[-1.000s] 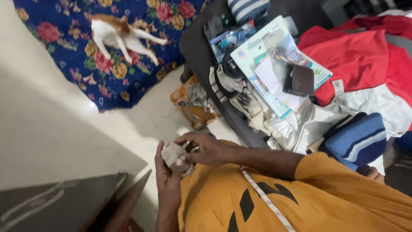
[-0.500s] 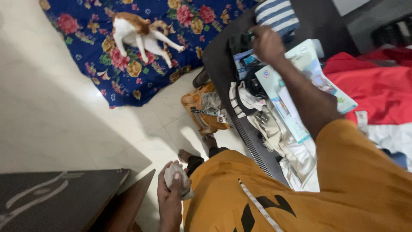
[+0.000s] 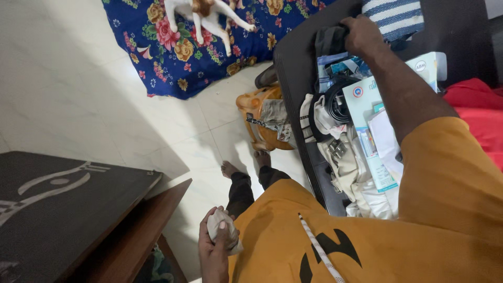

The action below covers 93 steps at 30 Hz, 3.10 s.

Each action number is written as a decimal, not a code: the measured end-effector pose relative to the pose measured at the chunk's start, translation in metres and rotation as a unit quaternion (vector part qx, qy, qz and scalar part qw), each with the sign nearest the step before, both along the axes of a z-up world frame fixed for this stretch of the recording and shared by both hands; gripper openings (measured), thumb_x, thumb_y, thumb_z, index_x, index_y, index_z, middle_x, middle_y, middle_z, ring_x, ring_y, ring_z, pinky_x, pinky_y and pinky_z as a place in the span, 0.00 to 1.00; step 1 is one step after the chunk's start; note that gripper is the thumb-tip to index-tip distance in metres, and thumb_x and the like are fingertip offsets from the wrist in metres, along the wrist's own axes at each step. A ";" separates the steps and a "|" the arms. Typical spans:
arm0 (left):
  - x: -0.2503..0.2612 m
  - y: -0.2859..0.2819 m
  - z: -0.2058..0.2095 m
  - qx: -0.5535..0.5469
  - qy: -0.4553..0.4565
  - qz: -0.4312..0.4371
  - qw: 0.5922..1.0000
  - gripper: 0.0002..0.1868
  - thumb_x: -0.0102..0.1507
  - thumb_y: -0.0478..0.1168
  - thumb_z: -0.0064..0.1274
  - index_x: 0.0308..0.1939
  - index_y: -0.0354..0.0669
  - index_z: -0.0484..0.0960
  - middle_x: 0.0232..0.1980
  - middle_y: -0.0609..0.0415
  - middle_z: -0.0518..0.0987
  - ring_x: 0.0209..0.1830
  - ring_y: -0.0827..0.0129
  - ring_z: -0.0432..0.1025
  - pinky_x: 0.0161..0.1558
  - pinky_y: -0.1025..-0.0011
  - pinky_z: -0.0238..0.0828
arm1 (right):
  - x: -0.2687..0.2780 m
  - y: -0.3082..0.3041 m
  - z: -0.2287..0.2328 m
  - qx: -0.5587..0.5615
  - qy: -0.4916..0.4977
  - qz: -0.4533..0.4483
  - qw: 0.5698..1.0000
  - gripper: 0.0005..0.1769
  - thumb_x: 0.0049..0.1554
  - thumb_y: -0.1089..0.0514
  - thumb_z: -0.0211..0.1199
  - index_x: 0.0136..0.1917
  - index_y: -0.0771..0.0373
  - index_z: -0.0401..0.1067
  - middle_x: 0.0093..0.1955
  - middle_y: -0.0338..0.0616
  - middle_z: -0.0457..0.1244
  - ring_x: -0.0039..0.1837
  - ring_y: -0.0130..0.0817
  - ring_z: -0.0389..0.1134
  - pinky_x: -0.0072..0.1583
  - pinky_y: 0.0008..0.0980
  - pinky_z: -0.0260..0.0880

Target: The person organizes various small items into a white drawer. They wipe a black cylindrical object with a cloth and place it in the drawer, followed by a green object, a roll of black tape, a brown wallet, a white cloth, a black pouch, a plastic bag of pens, a notebook, and several small boxes. The person handles each item individually, wiping some before placing them inside.

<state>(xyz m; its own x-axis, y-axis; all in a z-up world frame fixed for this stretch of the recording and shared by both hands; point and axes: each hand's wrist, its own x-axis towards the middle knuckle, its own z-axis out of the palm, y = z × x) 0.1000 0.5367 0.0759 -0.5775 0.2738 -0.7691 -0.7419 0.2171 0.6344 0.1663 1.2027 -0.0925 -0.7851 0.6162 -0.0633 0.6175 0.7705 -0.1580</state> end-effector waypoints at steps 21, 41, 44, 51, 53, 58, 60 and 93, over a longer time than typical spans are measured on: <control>0.016 -0.014 0.038 0.106 0.038 0.091 0.990 0.26 0.67 0.43 0.47 0.68 0.39 0.69 0.59 0.49 0.80 0.59 0.64 0.77 0.58 0.66 0.75 | -0.040 -0.140 0.159 -0.103 0.212 0.183 0.954 0.16 0.66 0.68 0.71 0.66 0.65 0.75 0.55 0.51 0.69 0.57 0.39 0.74 0.58 0.39 0.75; 0.081 -0.193 0.105 0.078 0.284 0.204 0.934 0.29 0.71 0.43 0.47 0.77 0.43 0.65 0.62 0.50 0.79 0.52 0.70 0.76 0.49 0.73 0.79 | -0.045 -0.686 0.289 -0.299 0.184 0.622 0.700 0.28 0.55 0.65 0.71 0.66 0.70 0.65 0.53 0.53 0.68 0.51 0.42 0.74 0.51 0.39 0.76; 0.100 -0.241 0.111 0.044 0.334 0.206 0.919 0.27 0.69 0.38 0.52 0.73 0.38 0.69 0.54 0.47 0.83 0.46 0.69 0.77 0.45 0.71 0.77 | -0.032 -0.728 0.285 -0.291 0.176 0.635 0.693 0.30 0.53 0.64 0.74 0.64 0.67 0.63 0.52 0.53 0.67 0.52 0.44 0.74 0.52 0.40 0.75; 0.139 -0.325 0.104 -0.087 0.524 0.268 0.803 0.15 0.69 0.32 0.49 0.59 0.33 0.70 0.46 0.41 0.80 0.48 0.59 0.78 0.49 0.64 0.76 | -0.010 -0.825 0.295 -0.234 0.167 0.709 0.644 0.33 0.48 0.67 0.73 0.64 0.67 0.62 0.50 0.53 0.64 0.51 0.45 0.70 0.53 0.43 0.73; 0.144 -0.343 0.100 -0.067 0.497 0.311 0.808 0.11 0.70 0.34 0.47 0.56 0.34 0.71 0.41 0.43 0.81 0.43 0.63 0.80 0.45 0.66 0.77 | -0.003 -0.850 0.300 -0.249 0.159 0.713 0.636 0.32 0.51 0.67 0.73 0.65 0.66 0.62 0.52 0.51 0.65 0.52 0.42 0.70 0.54 0.39 0.73; 0.152 -0.374 0.089 0.019 0.384 0.404 0.830 0.09 0.73 0.39 0.46 0.49 0.35 0.74 0.31 0.50 0.80 0.27 0.74 0.73 0.28 0.71 0.70 | 0.012 -0.900 0.308 -0.291 0.153 0.699 0.635 0.28 0.55 0.67 0.76 0.63 0.63 0.64 0.54 0.48 0.68 0.51 0.35 0.71 0.54 0.32 0.74; 0.150 -0.378 0.085 0.053 0.386 0.439 0.810 0.13 0.76 0.43 0.44 0.50 0.36 0.77 0.36 0.53 0.80 0.32 0.77 0.74 0.32 0.73 0.73 | 0.012 -0.910 0.309 -0.307 0.152 0.707 0.619 0.27 0.56 0.67 0.76 0.63 0.64 0.64 0.56 0.47 0.68 0.53 0.34 0.71 0.56 0.32 0.74; 0.177 -0.363 0.082 0.201 0.166 0.574 0.776 0.36 0.70 0.63 0.32 0.73 0.44 0.59 0.69 0.44 0.70 0.67 0.60 0.68 0.62 0.61 0.71 | -0.041 -0.913 0.297 -0.624 0.037 0.652 0.429 0.16 0.68 0.63 0.63 0.66 0.68 0.64 0.52 0.45 0.67 0.51 0.25 0.72 0.53 0.24 0.79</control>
